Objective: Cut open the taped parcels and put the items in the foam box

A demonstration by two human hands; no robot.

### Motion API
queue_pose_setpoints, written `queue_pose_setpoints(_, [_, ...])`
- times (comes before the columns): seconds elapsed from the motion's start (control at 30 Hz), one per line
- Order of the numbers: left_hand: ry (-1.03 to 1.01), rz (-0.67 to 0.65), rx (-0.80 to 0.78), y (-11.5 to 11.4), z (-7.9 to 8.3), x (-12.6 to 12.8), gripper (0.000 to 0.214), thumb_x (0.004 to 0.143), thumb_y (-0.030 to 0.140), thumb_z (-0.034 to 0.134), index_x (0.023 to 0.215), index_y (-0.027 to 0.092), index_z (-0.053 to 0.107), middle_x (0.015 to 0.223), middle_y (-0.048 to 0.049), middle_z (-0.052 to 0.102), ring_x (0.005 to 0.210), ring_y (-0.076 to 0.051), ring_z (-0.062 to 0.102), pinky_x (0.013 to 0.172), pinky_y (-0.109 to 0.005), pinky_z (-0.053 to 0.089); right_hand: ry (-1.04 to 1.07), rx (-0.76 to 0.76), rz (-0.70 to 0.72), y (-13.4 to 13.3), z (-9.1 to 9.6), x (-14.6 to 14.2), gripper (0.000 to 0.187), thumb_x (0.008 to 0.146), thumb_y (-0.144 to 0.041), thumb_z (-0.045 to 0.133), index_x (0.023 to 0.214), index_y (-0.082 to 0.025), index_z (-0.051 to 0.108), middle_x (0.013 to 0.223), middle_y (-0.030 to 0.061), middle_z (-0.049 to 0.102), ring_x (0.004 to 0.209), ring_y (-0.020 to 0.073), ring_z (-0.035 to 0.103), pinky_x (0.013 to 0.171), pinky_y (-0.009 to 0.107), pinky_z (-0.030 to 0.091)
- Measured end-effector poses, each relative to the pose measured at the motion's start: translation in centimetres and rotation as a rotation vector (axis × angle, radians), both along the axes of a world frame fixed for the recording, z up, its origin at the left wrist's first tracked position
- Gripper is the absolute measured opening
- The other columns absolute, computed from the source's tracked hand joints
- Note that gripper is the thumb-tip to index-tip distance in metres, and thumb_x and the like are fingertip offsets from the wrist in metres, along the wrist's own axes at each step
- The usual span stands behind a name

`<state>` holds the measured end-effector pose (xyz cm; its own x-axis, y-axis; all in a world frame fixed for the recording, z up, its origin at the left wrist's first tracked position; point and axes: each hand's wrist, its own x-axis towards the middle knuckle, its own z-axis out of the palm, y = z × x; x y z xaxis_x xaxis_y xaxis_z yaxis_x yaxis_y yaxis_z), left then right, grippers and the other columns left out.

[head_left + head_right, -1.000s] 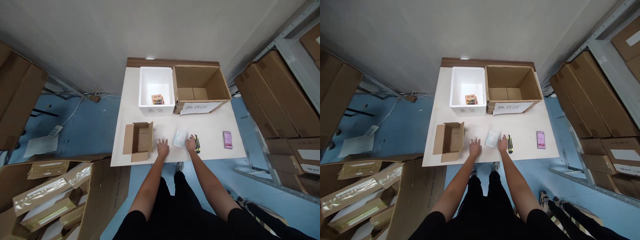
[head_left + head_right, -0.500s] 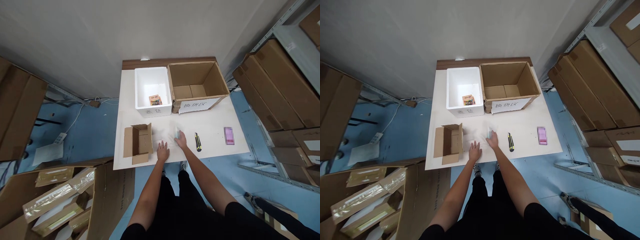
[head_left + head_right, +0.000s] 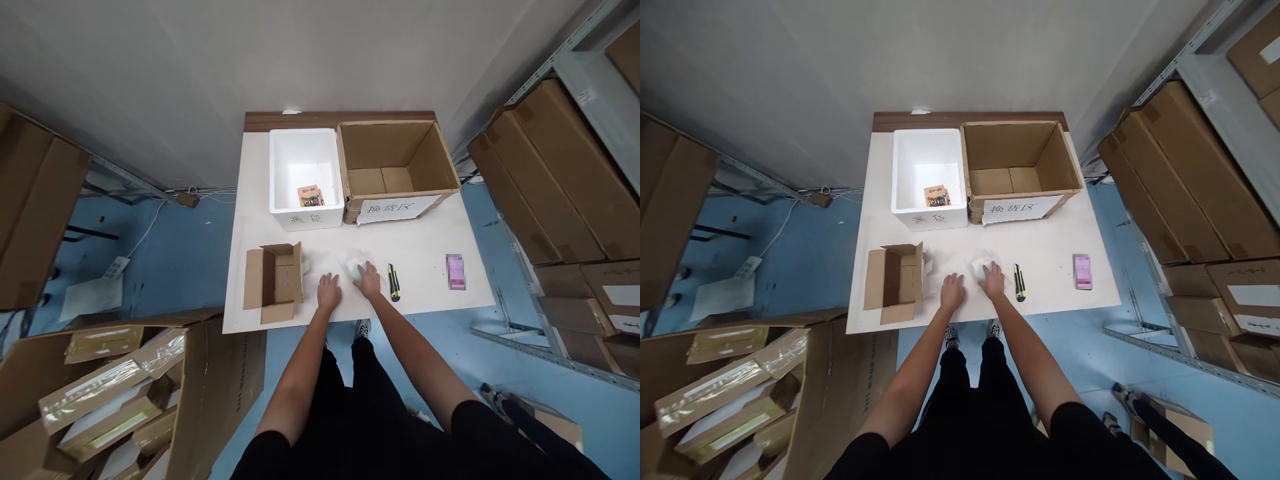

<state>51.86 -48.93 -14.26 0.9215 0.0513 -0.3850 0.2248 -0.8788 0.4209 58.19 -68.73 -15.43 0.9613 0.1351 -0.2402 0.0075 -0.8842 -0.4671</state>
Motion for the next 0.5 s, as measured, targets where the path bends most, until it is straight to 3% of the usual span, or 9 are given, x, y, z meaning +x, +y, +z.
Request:
queue_pose_setpoints(0.1, [0.129,-0.063,0.017,0.7,-1.1,-0.1,0.072,0.097,0.029,0.057,0.166,0.025,0.04,0.179,-0.0102,0.02,0.164,-0.039,0.012,0.124,-0.056,0.033,0.051,0.029,-0.025,-0.2,-0.1,1.3,0.025,0.092,-0.027,0.067,0.116,-0.021,0.073,0.155,0.0183,0.053,0.139,0.0357,0.048,0.111,0.049,0.042])
queue_pose_setpoints(0.17, [0.162,-0.094,0.026,1.3,-1.7,-0.3,0.075,0.098,0.03,0.055,0.169,0.028,0.033,0.18,-0.0074,0.012,0.166,-0.037,0.006,0.125,-0.056,0.031,0.057,0.177,-0.081,-0.9,0.3,1.9,0.013,0.094,-0.026,0.061,0.098,-0.02,0.073,0.138,0.0164,0.065,0.126,0.0305,0.057,0.107,0.044,0.046])
queue_pose_setpoints(0.23, [0.172,-0.097,0.032,1.6,-2.0,-0.4,0.075,0.098,0.03,0.054,0.17,0.028,0.031,0.18,-0.0068,0.01,0.166,-0.036,0.005,0.125,-0.056,0.031,0.053,0.413,-0.158,-1.6,0.9,2.2,0.014,0.093,-0.032,0.061,0.09,-0.021,0.07,0.124,0.0131,0.071,0.116,0.0271,0.063,0.102,0.04,0.049])
queue_pose_setpoints(0.37, [0.155,-0.055,0.032,1.5,-1.9,-0.3,0.072,0.098,0.032,0.055,0.168,0.028,0.036,0.18,-0.0071,0.015,0.166,-0.036,0.008,0.125,-0.054,0.031,0.054,0.843,-0.43,-3.1,2.3,2.0,0.032,0.091,-0.055,0.062,0.095,-0.023,0.065,0.102,0.0066,0.072,0.095,0.0218,0.065,0.085,0.033,0.053])
queue_pose_setpoints(0.43, [0.142,-0.025,0.031,1.3,-1.6,-0.3,0.07,0.097,0.031,0.056,0.165,0.028,0.04,0.179,-0.0075,0.019,0.165,-0.036,0.011,0.125,-0.053,0.032,0.033,0.906,-0.597,-4.0,2.7,1.7,0.038,0.092,-0.062,0.057,0.098,-0.024,0.061,0.09,0.003,0.067,0.086,0.0201,0.063,0.079,0.031,0.053])
queue_pose_setpoints(0.5, [0.127,0.008,0.034,1.1,-1.1,-0.3,0.066,0.097,0.028,0.056,0.162,0.027,0.046,0.177,-0.0089,0.026,0.164,-0.037,0.016,0.123,-0.053,0.034,-0.036,0.788,-0.716,-5.4,2.7,1.5,0.038,0.094,-0.06,0.049,0.101,-0.024,0.059,0.089,0.004,0.065,0.088,0.0219,0.062,0.081,0.034,0.053])
